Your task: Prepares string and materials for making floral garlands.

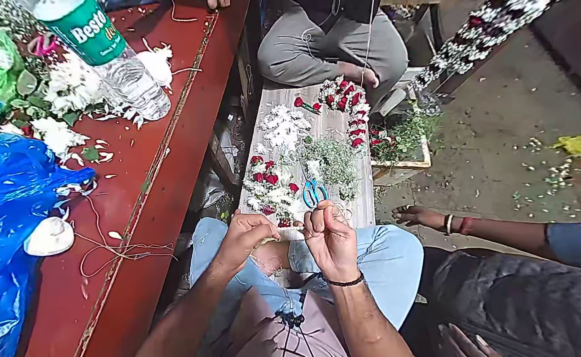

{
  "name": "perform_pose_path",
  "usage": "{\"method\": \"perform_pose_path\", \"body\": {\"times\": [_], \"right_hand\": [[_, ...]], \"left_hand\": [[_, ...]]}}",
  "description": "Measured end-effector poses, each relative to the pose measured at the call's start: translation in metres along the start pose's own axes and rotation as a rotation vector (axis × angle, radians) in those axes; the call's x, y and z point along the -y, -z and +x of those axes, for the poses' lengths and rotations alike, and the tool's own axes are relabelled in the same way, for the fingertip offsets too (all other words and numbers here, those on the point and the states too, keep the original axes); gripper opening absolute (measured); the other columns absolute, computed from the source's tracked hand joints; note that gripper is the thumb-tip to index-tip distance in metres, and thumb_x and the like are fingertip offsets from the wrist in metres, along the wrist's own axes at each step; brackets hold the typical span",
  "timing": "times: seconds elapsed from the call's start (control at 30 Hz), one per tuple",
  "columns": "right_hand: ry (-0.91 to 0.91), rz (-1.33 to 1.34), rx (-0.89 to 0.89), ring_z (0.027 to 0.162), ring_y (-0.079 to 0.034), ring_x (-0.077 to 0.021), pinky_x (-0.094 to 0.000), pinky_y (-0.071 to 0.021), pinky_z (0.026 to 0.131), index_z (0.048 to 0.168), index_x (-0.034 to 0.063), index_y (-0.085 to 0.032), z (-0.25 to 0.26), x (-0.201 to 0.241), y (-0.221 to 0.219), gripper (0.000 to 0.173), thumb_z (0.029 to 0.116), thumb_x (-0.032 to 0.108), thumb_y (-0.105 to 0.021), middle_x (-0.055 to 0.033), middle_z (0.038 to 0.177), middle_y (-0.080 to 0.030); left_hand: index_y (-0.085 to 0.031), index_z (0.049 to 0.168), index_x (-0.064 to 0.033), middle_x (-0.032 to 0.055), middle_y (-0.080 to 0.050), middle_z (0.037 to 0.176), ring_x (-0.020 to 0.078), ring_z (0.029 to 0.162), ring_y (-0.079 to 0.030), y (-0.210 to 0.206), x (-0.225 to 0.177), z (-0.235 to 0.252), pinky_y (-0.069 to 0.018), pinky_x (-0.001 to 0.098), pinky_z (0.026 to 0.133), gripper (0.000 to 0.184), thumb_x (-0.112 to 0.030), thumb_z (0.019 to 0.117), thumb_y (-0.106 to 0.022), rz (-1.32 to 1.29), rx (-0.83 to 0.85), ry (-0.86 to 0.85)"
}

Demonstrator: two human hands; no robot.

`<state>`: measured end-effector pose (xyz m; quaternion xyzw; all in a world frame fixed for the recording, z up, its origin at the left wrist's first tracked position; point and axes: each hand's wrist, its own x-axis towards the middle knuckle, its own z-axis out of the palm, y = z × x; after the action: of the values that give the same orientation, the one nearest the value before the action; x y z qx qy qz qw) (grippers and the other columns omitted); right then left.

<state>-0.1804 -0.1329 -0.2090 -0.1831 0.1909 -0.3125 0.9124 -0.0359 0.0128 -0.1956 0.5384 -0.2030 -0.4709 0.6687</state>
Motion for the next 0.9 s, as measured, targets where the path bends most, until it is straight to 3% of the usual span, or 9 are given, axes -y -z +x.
{"method": "perform_pose_path", "body": {"times": [0.47,0.57,0.8,0.9], "right_hand": [[0.005,-0.036,-0.002,0.060,-0.062,-0.0138,-0.0399,-0.0585,0.074,0.097,0.0087,-0.068,0.0003,-0.0002,0.0010,0.024,0.1062,0.013,-0.046,0.0010,0.062,-0.058],[-0.004,-0.028,0.013,0.060,-0.062,-0.0152,-0.0449,-0.0594,0.078,0.096,0.0082,-0.067,-0.0001,0.0002,-0.0001,0.025,0.1061,0.012,-0.045,0.0007,0.060,-0.057],[-0.036,-0.026,0.048,0.057,-0.061,-0.0150,-0.0453,-0.0599,0.075,0.097,0.0066,-0.069,0.0000,-0.0004,0.0010,0.025,0.1056,0.012,-0.046,0.0004,0.059,-0.058],[-0.051,-0.037,0.060,0.057,-0.061,-0.0149,-0.0455,-0.0598,0.074,0.097,0.0070,-0.069,0.0005,0.0001,0.0017,0.025,0.1055,0.012,-0.046,0.0010,0.059,-0.057]], "left_hand": [[-0.073,0.076,-0.0082,-0.0058,-0.061,0.061,-0.0005,0.049,-0.046,0.0010,0.0021,0.0005,-0.0406,0.0191,0.051,0.019,-0.010,0.0919,-0.062,0.025,0.009,-0.018],[-0.073,0.075,-0.0085,-0.0053,-0.062,0.063,-0.0007,0.050,-0.045,0.0001,0.0019,0.0004,-0.0389,0.0190,0.050,0.019,-0.011,0.0912,-0.064,0.032,-0.001,-0.006],[-0.073,0.075,-0.0086,-0.0059,-0.060,0.060,-0.0011,0.048,-0.043,0.0015,0.0020,-0.0006,-0.0377,0.0185,0.048,0.018,-0.010,0.0902,-0.064,0.030,-0.012,-0.005],[-0.073,0.076,-0.0081,-0.0045,-0.063,0.062,0.0005,0.050,-0.049,0.0023,0.0035,-0.0009,-0.0435,0.0201,0.052,0.017,-0.009,0.0907,-0.064,0.015,-0.007,-0.011]]}}
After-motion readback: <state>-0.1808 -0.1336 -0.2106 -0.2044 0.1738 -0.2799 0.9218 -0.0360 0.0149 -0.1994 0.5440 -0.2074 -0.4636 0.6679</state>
